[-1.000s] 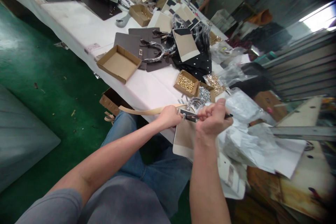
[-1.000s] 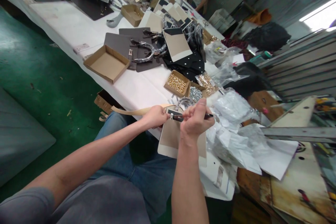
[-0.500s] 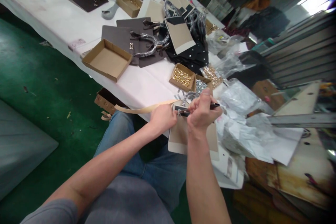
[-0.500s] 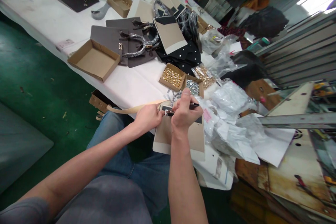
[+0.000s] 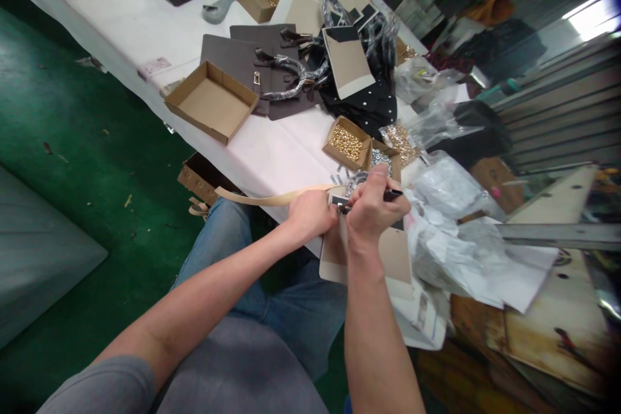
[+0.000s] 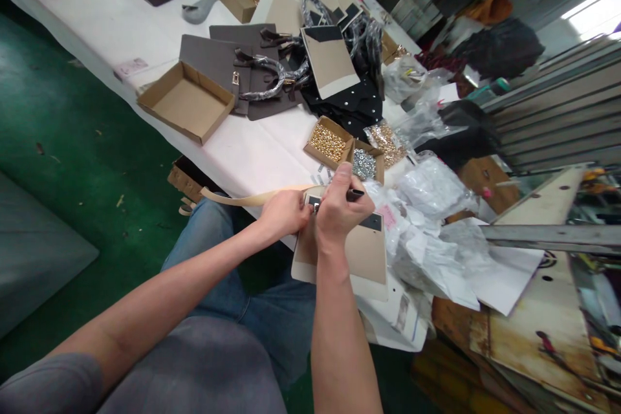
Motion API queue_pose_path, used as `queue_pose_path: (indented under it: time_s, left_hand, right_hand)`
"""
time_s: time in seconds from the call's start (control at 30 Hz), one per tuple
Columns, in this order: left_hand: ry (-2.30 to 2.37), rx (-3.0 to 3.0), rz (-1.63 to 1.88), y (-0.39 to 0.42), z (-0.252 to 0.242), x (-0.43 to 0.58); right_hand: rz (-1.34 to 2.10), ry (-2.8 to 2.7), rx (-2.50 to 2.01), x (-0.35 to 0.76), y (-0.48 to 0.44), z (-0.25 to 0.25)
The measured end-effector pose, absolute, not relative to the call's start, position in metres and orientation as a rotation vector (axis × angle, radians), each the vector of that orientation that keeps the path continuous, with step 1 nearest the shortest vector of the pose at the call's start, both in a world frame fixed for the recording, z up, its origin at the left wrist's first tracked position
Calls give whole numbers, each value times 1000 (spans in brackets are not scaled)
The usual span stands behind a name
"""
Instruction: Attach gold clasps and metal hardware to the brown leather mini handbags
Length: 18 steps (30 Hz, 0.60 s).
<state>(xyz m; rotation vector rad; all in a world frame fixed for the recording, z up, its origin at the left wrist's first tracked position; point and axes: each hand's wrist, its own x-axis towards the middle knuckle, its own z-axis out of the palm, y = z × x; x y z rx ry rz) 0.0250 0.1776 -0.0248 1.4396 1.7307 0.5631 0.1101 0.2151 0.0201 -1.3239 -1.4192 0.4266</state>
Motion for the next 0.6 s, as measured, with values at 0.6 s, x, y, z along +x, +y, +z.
queue_pose_path:
  time_s: [0.6]
  left_hand:
    - [1703, 1401, 593, 177, -22, 23]
  right_hand:
    - [504, -1346, -1263, 114, 218, 12]
